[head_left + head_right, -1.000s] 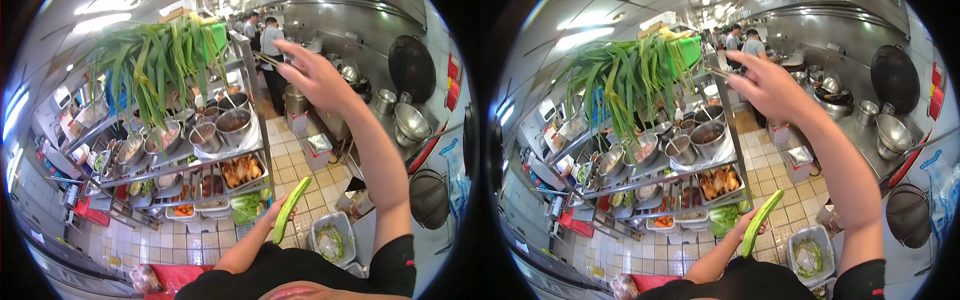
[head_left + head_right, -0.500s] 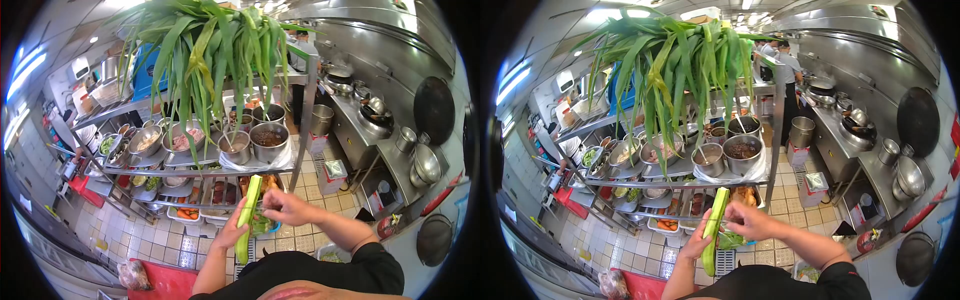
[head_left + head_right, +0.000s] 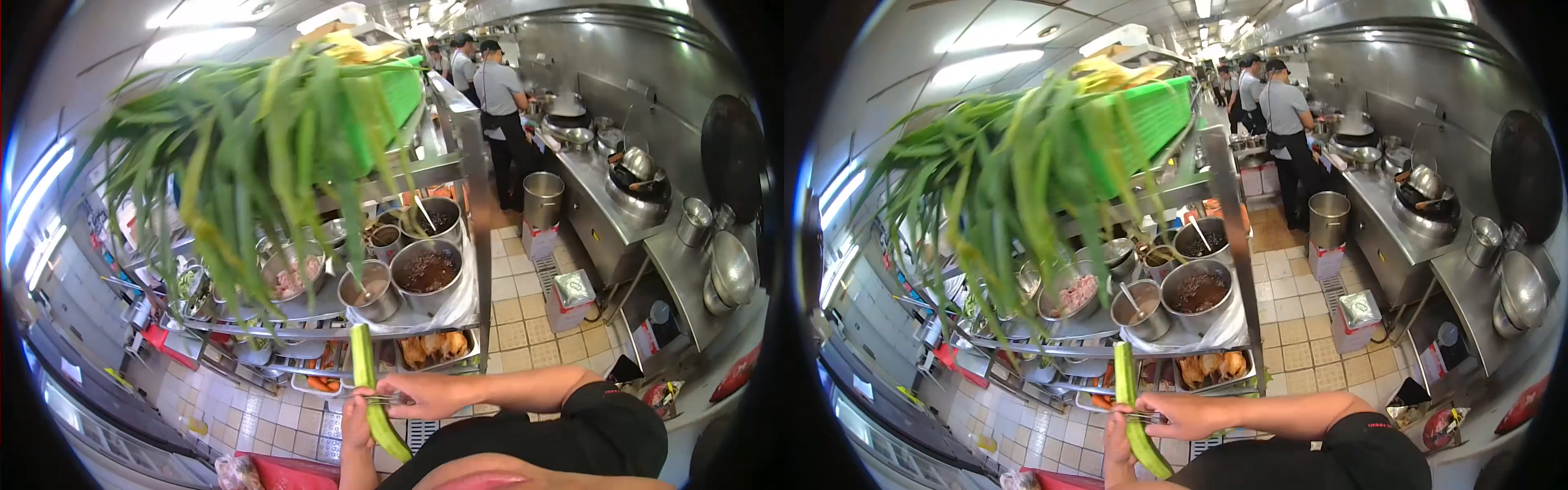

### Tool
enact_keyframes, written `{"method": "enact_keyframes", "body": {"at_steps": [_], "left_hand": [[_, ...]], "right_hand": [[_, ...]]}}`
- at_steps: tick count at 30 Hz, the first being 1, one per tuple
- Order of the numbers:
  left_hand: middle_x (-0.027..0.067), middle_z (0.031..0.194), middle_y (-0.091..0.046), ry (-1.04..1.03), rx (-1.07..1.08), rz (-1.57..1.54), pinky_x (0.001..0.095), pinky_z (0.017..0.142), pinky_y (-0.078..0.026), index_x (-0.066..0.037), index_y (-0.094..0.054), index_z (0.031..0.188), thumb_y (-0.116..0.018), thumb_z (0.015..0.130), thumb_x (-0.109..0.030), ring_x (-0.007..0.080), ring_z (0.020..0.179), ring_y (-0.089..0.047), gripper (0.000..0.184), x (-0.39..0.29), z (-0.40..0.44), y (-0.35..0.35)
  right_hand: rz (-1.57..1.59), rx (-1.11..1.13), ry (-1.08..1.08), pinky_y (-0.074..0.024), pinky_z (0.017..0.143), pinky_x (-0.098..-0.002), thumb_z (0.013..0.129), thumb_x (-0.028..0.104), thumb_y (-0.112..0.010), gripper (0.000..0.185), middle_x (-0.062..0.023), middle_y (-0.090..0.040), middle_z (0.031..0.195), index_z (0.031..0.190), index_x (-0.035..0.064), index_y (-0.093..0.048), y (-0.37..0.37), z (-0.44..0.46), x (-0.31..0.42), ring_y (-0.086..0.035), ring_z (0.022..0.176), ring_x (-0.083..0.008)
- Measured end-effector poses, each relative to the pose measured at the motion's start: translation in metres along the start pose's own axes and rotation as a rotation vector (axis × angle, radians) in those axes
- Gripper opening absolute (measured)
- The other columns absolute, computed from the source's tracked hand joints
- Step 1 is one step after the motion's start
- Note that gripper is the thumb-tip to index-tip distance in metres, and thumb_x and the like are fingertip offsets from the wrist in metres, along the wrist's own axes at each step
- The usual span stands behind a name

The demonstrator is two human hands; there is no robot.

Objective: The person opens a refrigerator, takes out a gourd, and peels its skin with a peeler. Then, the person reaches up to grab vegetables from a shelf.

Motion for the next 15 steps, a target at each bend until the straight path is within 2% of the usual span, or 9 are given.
{"method": "enact_keyframes", "body": {"at_steps": [2,4,6,8,9,10,12,14,15], "left_hand": [[0.0202,0.119,-0.063,-0.010,-0.025,-0.082,0.0408,0.067,-0.059,-0.012,-0.054,0.115,-0.052,0.105,-0.048,0.0242,0.081,-0.067,0.037,-0.004,0.011,-0.015],[0.0211,0.122,-0.061,-0.059,-0.038,-0.120,0.0417,0.068,-0.059,-0.014,-0.052,0.116,-0.049,0.106,-0.050,0.0257,0.079,-0.067,0.038,0.000,0.019,-0.016],[0.0220,0.125,-0.059,-0.116,-0.046,-0.159,0.0426,0.069,-0.060,-0.016,-0.051,0.116,-0.046,0.106,-0.052,0.0272,0.078,-0.067,0.038,0.000,0.024,0.004],[0.0242,0.133,-0.056,-0.151,-0.209,-0.179,0.0496,0.064,-0.059,-0.015,-0.050,0.118,-0.047,0.106,-0.051,0.0294,0.077,-0.066,0.038,0.008,0.026,0.036],[0.0149,0.117,-0.060,-0.095,-0.417,-0.069,0.0413,0.069,-0.055,-0.013,-0.055,0.126,-0.049,0.106,-0.051,0.0221,0.082,-0.062,0.045,-0.011,0.018,0.012],[0.0055,0.101,-0.064,-0.036,-0.627,0.041,0.0330,0.075,-0.051,-0.010,-0.060,0.135,-0.050,0.105,-0.051,0.0149,0.087,-0.058,0.053,-0.033,0.006,-0.014],[0.0052,0.086,-0.062,-0.108,-0.627,0.092,0.0374,0.069,-0.051,-0.010,-0.063,0.128,-0.049,0.105,-0.051,0.0186,0.074,-0.058,0.049,-0.046,-0.005,-0.002],[0.0117,0.083,-0.064,-0.285,-0.805,-0.028,0.0441,0.070,-0.052,-0.005,-0.066,0.119,-0.053,0.105,-0.042,0.0275,0.072,-0.061,0.042,-0.063,-0.017,-0.030],[0.0117,0.083,-0.064,-0.295,-0.820,-0.025,0.0441,0.070,-0.052,-0.005,-0.066,0.119,-0.053,0.105,-0.042,0.0275,0.072,-0.061,0.042,-0.070,-0.034,-0.017]], "right_hand": [[-0.465,-0.007,0.396,-0.0539,0.095,-0.0404,0.100,0.026,-0.066,0.062,-0.0205,-0.059,0.133,0.150,0.0026,-0.039,0.050,-0.035,0.023,-0.067,0.107,-0.0360],[-0.313,0.120,0.537,-0.0529,0.099,-0.0403,0.099,0.033,-0.068,0.064,-0.0217,-0.060,0.135,0.149,0.0011,-0.045,0.139,-0.067,0.065,-0.064,0.118,-0.0391],[-0.154,0.205,0.493,-0.0557,0.094,-0.0396,0.096,0.036,-0.071,0.056,-0.0204,-0.068,0.123,0.136,-0.0015,-0.059,0.241,-0.099,0.097,-0.069,0.111,-0.0363],[-0.422,-0.122,0.664,-0.0584,0.079,-0.0370,0.095,0.037,-0.072,0.048,-0.0165,-0.074,0.100,0.122,-0.0027,-0.067,0.353,-0.116,0.136,-0.073,0.089,-0.0298],[-0.461,-0.378,0.798,-0.0538,0.063,-0.0313,0.096,0.031,-0.070,0.039,-0.0098,-0.071,0.085,0.115,-0.0025,-0.067,0.402,-0.110,0.155,-0.068,0.069,-0.0197],[-0.347,-0.601,0.768,-0.0477,0.058,-0.0271,0.100,0.027,-0.063,0.032,-0.0061,-0.067,0.082,0.111,-0.0021,-0.067,0.448,-0.095,0.160,-0.062,0.068,-0.0138],[-0.311,-0.690,0.651,-0.0494,0.067,-0.0245,0.103,0.030,-0.057,0.033,-0.0045,-0.067,0.091,0.114,0.0000,-0.066,0.529,-0.044,0.186,-0.062,0.077,-0.0121],[-0.342,-0.628,0.604,-0.0501,0.074,-0.0256,0.103,0.034,-0.058,0.035,-0.0030,-0.068,0.099,0.118,0.0031,-0.067,0.592,0.032,0.189,-0.061,0.083,-0.0117],[-0.363,-0.623,0.495,-0.0507,0.077,-0.0270,0.103,0.036,-0.058,0.037,-0.0026,-0.068,0.103,0.121,0.0052,-0.068,0.616,0.068,0.184,-0.061,0.086,-0.0121]]}}
Point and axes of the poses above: each hand's wrist, its own z-axis towards the middle knuckle, its own y-axis out of the back of the hand, x = y × z, the point moved 6 cm from there along z, towards the middle knuckle
